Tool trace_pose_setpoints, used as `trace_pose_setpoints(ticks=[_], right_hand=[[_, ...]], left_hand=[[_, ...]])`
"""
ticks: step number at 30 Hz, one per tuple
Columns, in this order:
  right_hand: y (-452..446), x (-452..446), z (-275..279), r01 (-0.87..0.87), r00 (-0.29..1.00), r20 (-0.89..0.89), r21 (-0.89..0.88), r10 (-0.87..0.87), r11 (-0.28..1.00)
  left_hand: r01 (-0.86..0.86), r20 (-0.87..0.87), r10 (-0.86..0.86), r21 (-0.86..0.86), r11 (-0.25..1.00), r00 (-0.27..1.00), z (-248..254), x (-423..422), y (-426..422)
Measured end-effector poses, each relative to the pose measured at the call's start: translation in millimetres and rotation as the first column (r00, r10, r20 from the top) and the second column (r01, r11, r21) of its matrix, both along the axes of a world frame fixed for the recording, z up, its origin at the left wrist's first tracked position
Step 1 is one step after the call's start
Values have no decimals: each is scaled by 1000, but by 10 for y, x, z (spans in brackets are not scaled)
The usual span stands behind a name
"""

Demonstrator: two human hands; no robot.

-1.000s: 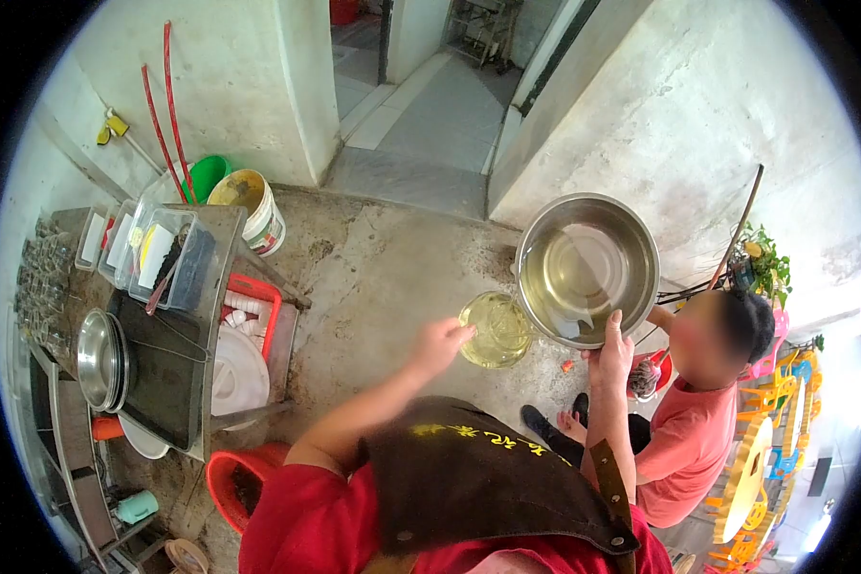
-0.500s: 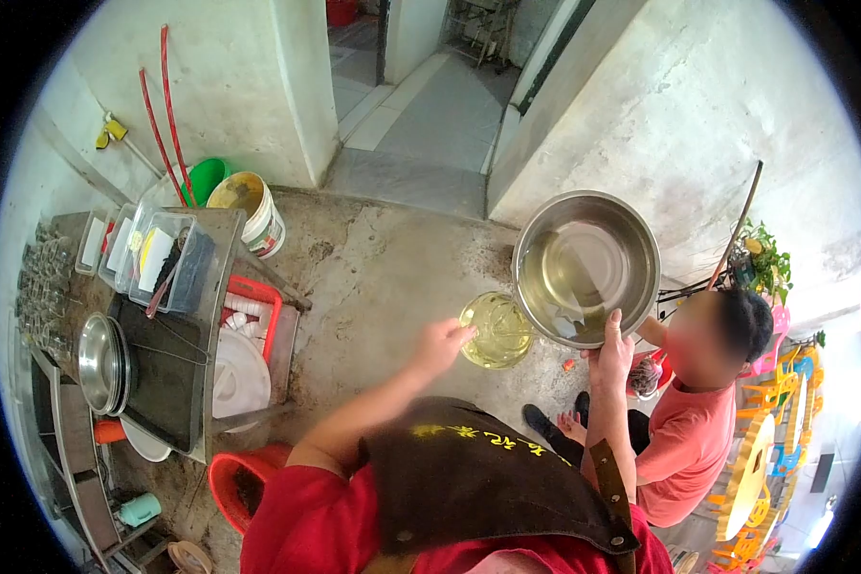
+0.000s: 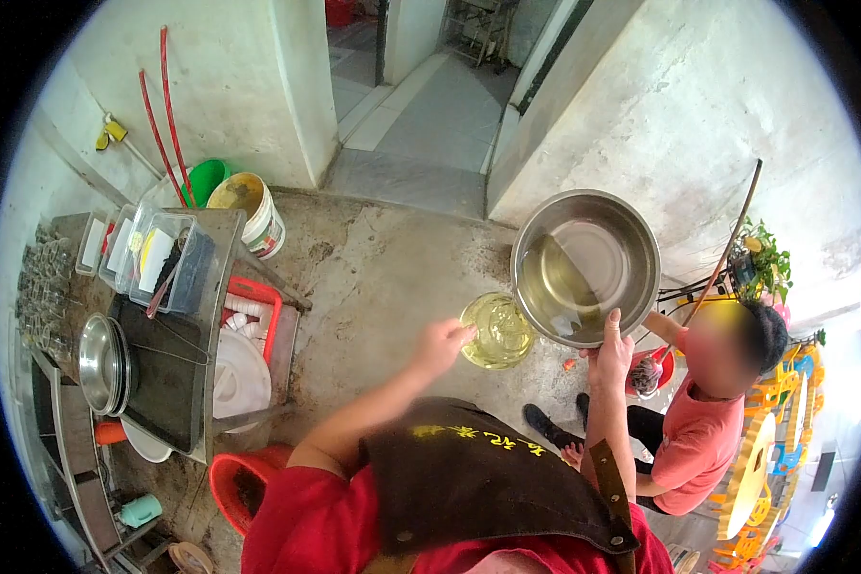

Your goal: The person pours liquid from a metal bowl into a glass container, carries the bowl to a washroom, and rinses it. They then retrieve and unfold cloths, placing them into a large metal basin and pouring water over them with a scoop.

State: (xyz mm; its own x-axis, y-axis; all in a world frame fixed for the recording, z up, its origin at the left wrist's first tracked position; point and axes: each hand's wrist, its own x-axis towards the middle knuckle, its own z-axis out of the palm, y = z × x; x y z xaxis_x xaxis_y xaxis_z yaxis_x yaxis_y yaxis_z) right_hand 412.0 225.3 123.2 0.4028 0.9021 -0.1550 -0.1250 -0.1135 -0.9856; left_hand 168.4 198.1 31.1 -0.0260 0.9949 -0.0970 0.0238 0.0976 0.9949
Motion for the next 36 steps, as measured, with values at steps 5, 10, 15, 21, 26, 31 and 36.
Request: trace_pose_setpoints(ticks=[5, 10, 15, 21, 26, 31, 36], right_hand=[[-8, 20, -20, -22, 1000, 1, 2, 22, 1000], [-15, 17, -11, -51, 999, -9, 23, 51, 998], [-11, 37, -50, -70, 997, -18, 57, 71, 996], [-15, 14, -40, -62, 998, 5, 59, 61, 996], [-4, 50, -106, -49, 999, 8, 45, 49, 998], [0, 89, -189, -19, 999, -40, -48, 18, 999], [31, 144, -180, 37, 984, -167, -144, -61, 989]], left_hand=[[58, -57, -57, 11, 998, 997, -121, -27, 9], [-3, 14, 3, -4, 1000, 1000, -21, 16, -5], [9, 12, -9, -33, 999, 1000, -20, 14, 3], [21, 1, -21, -34, 999, 1000, -91, 17, 20], [11, 4, -11, -33, 999, 1000, -91, 30, 30], [3, 23, -2, -20, 1000, 1000, -60, 41, 26], [-9, 25, 8, 14, 1000, 1000, -210, 25, 26]])
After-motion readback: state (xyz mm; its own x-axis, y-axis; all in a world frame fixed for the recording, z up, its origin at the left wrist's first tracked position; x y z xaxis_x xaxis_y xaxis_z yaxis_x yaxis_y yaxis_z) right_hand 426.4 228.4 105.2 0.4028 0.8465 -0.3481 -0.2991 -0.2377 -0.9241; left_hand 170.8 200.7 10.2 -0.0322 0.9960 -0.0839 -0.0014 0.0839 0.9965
